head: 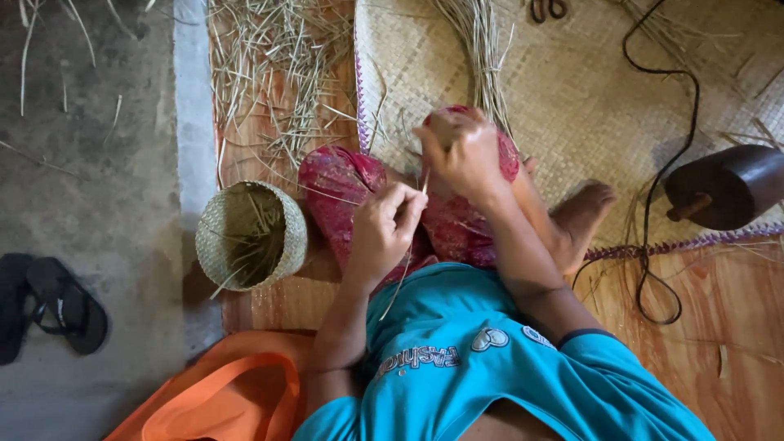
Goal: Preparing natural fibers for weaving by stripping and sorting individual strands from a bundle using hands and a small wooden tool.
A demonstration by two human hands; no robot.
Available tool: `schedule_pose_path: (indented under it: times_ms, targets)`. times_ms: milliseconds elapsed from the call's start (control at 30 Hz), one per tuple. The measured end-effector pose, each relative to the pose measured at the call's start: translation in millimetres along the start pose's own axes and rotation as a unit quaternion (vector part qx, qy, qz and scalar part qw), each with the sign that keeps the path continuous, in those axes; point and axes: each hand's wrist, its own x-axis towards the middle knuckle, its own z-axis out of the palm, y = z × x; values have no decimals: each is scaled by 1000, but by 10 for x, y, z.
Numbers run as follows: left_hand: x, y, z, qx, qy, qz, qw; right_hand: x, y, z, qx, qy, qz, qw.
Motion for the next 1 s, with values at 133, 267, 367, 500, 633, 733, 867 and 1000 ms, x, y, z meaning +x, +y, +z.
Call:
schedule_pose_path:
  times_ms: [133, 267, 367, 500, 633, 733, 867, 1000]
  targets:
    - [-39, 182, -239, -86, -28, 28, 996, -153, 278, 54, -33, -32, 124, 991]
    - [-120, 181, -390, -197, -43, 74, 977, -226, 486, 226, -42, -30, 222, 974]
    - [-395, -102, -525, -285, -29, 107, 952, -232, 636, 202, -87, -41, 257, 962]
    - [-386, -241, -625, -422, 75, 131, 894, -194, 672, 23, -68, -54, 255, 963]
    - [-194, -353, -709, 114, 264, -8, 958, -154, 666, -39, -61, -68, 342, 935]
    - [-47, -97, -577, 296, 362, 77, 881, -86, 377, -87, -142, -51, 254, 955]
    - [76, 188, -118, 265, 225, 182, 920, 163, -262, -315, -136, -13, -11, 991]
    - [86, 107, 191, 313, 72, 94, 942, 49, -330, -299, -24, -29, -28, 999]
